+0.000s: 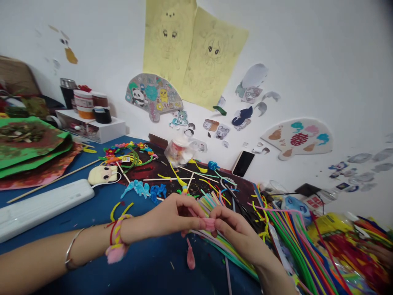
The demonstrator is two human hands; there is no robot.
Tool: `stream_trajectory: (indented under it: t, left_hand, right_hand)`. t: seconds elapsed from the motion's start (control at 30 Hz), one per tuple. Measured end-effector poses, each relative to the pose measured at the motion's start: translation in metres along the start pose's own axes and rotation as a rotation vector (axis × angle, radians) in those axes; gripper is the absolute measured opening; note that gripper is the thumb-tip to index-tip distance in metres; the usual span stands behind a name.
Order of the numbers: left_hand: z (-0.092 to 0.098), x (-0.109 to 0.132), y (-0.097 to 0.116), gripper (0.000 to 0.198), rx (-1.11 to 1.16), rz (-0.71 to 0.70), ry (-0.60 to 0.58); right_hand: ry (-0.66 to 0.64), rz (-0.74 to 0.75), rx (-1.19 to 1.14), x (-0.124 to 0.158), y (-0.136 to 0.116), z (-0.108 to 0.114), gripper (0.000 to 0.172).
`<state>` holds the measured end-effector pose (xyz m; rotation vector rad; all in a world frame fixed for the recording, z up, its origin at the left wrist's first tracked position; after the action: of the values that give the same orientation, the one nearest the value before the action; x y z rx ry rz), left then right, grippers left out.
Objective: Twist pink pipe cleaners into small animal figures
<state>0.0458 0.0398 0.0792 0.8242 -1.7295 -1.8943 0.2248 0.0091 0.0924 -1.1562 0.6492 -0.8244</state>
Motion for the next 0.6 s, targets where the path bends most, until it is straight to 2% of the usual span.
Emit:
stream_trajectory:
  t: [0.1, 0.37, 0.6]
  left_hand:
    - [-0.001, -0.001, -0.005, 0.025, 0.098, 0.046, 0.007]
    - [-0.001, -0.002, -0.003, 0.024, 0.195, 0.011, -0.039]
    - [0.003, -0.003, -0.005, 0.024, 0.201, 0.032, -0.023]
  right_hand:
    - [0.002, -0.038, -0.09, -0.003, 0.003, -0.001, 0.024]
    - [0.003, -0.063, -0.43, -0.01, 0.012, -0.008, 0.027]
    - [0.0, -0.064, -0.556, -0.011, 0.018, -0.013, 0.026]
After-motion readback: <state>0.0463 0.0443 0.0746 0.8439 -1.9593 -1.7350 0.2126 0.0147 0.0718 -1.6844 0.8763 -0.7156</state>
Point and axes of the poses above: each hand's wrist, its own x-axis away from the middle knuckle, its own z-axis out of the back of the hand, y = z × x, the point moved 2 cm from there along -x, towards the middle knuckle, and after that the axes turned 3 degrees about -y, right-handed, at the moved point
